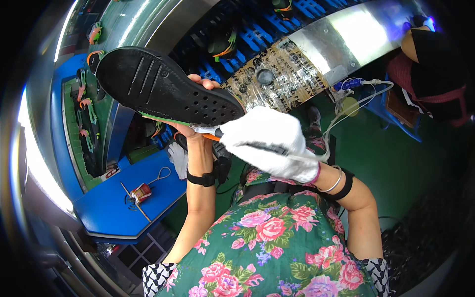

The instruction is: Apply adhesive to shoe soles using a brush.

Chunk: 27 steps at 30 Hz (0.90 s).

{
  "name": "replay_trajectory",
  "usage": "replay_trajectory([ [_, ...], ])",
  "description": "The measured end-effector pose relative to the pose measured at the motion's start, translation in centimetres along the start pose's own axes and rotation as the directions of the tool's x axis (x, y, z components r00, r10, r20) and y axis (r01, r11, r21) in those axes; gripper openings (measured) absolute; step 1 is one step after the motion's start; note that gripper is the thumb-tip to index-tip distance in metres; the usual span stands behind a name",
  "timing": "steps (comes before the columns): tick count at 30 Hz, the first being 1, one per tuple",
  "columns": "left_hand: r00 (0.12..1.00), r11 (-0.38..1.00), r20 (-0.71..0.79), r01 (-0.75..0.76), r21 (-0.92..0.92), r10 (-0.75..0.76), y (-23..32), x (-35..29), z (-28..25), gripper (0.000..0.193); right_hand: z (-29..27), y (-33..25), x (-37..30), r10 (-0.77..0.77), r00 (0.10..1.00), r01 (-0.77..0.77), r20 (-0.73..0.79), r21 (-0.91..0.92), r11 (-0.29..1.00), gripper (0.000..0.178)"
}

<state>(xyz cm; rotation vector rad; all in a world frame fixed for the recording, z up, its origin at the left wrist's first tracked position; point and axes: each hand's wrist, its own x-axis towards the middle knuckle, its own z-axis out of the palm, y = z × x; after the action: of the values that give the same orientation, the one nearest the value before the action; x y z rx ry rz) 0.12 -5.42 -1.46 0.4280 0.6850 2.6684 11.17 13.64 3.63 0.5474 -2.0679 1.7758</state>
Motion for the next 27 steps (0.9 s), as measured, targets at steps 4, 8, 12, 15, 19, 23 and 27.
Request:
replay_trajectory([
  [4, 0.998, 1.000, 0.065, 0.014, 0.018, -0.015, 0.1, 0.4, 0.4, 0.116, -0.1, -0.1, 0.3, 0.048, 0.996, -0.048, -0.072, 0.002, 0.999, 0.016],
  [8, 0.995, 0.995, 0.100, -0.030, 0.092, 0.021, 0.4, 0.6, -0.1, 0.107, -0.1, -0.2, 0.2, 0.078, 0.996, -0.077, -0.042, 0.030, 0.997, 0.015],
  [12, 0.994, 0.998, 0.113, 0.006, 0.064, -0.014, 0.5, 0.5, 0.0, 0.099, -0.8, -0.2, 0.1, 0.083, 0.996, -0.083, -0.009, 0.000, 0.997, 0.017],
  [15, 0.994, 0.998, 0.101, -0.036, 0.058, 0.029, 0.4, 0.7, 0.6, 0.094, -0.6, -0.3, 0.0, 0.060, 0.998, -0.060, -0.011, -0.001, 0.998, 0.016],
  [19, 0.991, 0.998, 0.129, -0.046, 0.048, 0.039, 0.5, 0.9, 0.7, 0.093, -0.7, 0.2, -0.6, 0.242, 0.970, -0.228, -0.035, 0.229, 0.946, 0.017],
  [23, 0.990, 0.997, 0.142, -0.006, 0.071, -0.004, 0.8, 0.8, 0.5, 0.093, -1.0, 0.1, -0.4, 0.134, 0.991, -0.134, 0.003, 0.066, 0.989, 0.017],
  [27, 0.989, 0.987, 0.143, -0.055, 0.150, 0.033, 0.8, 1.0, 0.3, 0.091, -1.0, 0.2, -0.6, 0.221, 0.975, -0.211, -0.029, 0.196, 0.957, 0.018],
])
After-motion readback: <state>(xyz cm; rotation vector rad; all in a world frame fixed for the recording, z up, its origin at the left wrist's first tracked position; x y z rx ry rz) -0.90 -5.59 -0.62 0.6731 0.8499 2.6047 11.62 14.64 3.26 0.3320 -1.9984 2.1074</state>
